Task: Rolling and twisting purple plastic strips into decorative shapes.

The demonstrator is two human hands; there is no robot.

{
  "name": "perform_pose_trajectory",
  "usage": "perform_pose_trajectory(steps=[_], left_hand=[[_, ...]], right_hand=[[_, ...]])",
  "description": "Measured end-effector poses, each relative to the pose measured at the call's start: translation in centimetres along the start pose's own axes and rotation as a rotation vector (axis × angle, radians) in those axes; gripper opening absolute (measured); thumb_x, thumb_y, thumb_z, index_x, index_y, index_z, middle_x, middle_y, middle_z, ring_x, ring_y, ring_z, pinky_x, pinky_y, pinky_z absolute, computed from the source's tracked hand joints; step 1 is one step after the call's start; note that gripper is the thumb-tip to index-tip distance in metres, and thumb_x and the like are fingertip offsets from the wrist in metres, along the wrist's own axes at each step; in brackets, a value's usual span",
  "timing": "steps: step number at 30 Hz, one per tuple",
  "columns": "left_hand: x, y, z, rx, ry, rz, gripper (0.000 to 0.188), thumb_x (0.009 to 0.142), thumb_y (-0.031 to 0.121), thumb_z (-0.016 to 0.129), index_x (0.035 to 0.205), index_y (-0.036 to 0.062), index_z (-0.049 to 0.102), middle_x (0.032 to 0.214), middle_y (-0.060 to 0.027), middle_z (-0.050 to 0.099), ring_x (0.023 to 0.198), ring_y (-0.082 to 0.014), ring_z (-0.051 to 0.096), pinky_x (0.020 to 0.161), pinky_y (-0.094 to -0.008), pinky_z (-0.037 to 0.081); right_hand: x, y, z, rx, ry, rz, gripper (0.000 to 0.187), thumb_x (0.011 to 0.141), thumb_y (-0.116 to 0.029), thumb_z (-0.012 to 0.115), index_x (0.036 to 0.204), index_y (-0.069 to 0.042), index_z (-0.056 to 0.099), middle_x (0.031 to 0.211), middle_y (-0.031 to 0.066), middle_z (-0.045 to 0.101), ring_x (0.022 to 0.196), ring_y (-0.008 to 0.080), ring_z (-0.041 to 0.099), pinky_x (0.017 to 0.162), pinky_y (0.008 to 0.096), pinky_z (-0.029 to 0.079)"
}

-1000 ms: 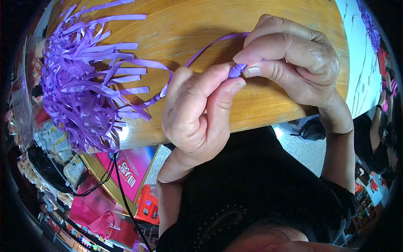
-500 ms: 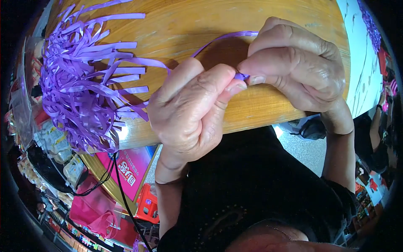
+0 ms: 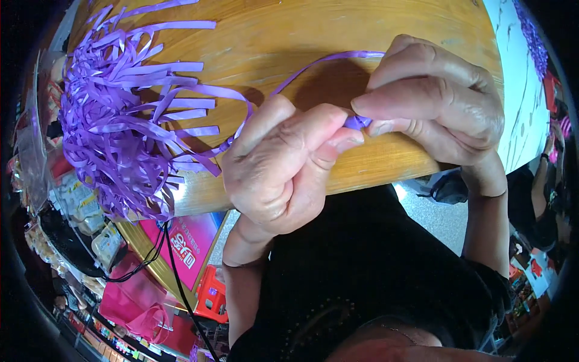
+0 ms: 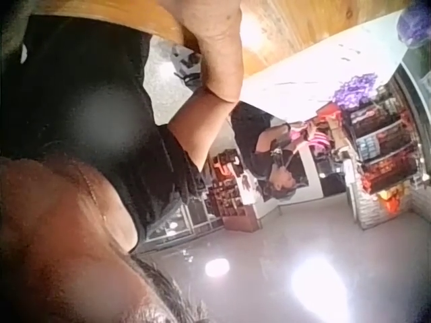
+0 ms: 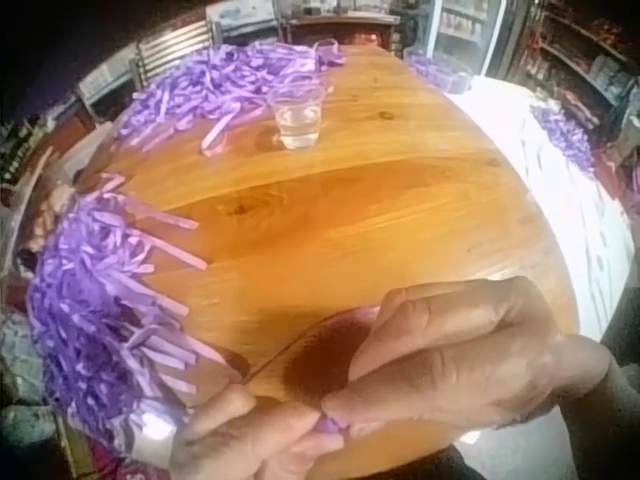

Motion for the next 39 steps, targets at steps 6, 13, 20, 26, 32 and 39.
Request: perform_pose_trajectory(steps=[6, 13, 20, 26, 32, 39], left_hand=[[0.0, -0.1, 0.4, -0.032, 0.018, 0.001, 0.023, 0.067, 0.001, 0.076, 0.086, -0.0035, 0.065, 0.072, -0.0101, 0.064, 0.052, -0.016, 0.046, 0.047, -0.026, 0.037], [0.1, -0.3, 0.6, -0.028, 0.022, 0.018, 0.022, 0.067, 0.001, 0.076, 0.085, -0.0034, 0.065, 0.07, -0.009, 0.062, 0.052, -0.0148, 0.045, 0.046, -0.0244, 0.035], [0.3, 0.0, 0.5, -0.024, -0.042, 0.029, 0.02, 0.063, 0.0, 0.076, 0.081, -0.0009, 0.067, 0.06, -0.0024, 0.042, 0.048, -0.012, 0.037, 0.042, -0.0252, 0.027], [0.3, -0.2, 0.0, -0.015, -0.169, -0.059, 0.018, 0.07, 0.006, 0.073, 0.085, 0.0001, 0.065, 0.063, -0.0038, 0.052, 0.055, -0.0129, 0.043, 0.05, -0.0245, 0.031], [0.4, -0.4, 0.2, -0.035, -0.162, -0.106, 0.016, 0.074, 0.005, 0.07, 0.086, -0.0014, 0.063, 0.068, -0.0056, 0.054, 0.058, -0.0133, 0.045, 0.052, -0.0244, 0.033], [-0.3, -1.8, 0.5, -0.327, 0.058, -0.23, 0.016, 0.077, 0.001, 0.068, 0.091, -0.0011, 0.062, 0.074, -0.0039, 0.056, 0.06, -0.0101, 0.046, 0.053, -0.0222, 0.035]], right_hand=[[-0.2, 0.1, -0.2, -0.019, 0.048, 0.021, 0.028, 0.066, -0.009, 0.073, 0.092, 0.0, 0.066, 0.079, 0.0106, 0.063, 0.067, 0.019, 0.059, 0.056, 0.0267, 0.047], [-0.3, -0.1, -0.3, -0.073, 0.041, -0.05, 0.025, 0.064, -0.01, 0.074, 0.087, -0.002, 0.066, 0.077, 0.0089, 0.061, 0.065, 0.0189, 0.058, 0.054, 0.0261, 0.045], [-0.5, -0.8, -0.2, -0.056, -0.002, -0.01, 0.024, 0.063, -0.011, 0.073, 0.085, -0.003, 0.066, 0.073, 0.0069, 0.058, 0.063, 0.0187, 0.055, 0.052, 0.0272, 0.043], [-1.1, 0.6, 0.2, -0.022, 0.022, -0.082, 0.025, 0.062, -0.011, 0.07, 0.085, -0.002, 0.065, 0.074, 0.0076, 0.058, 0.063, 0.0196, 0.054, 0.052, 0.0282, 0.043], [-0.9, 0.7, 0.7, 0.005, 0.033, -0.077, 0.026, 0.066, -0.01, 0.072, 0.088, 0.001, 0.063, 0.074, 0.0088, 0.058, 0.062, 0.0194, 0.054, 0.053, 0.0288, 0.043], [-0.2, 1.1, 0.1, 0.036, -0.011, 0.046, 0.038, 0.068, -0.015, 0.074, 0.098, 0.004, 0.062, 0.078, 0.0113, 0.061, 0.066, 0.0195, 0.059, 0.056, 0.0284, 0.045]])
Point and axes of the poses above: each hand's wrist, its own x-axis towards the middle knuckle, its own z-axis out of the palm, y = z × x, the point moved 3 cm from there along x, towards the middle knuckle
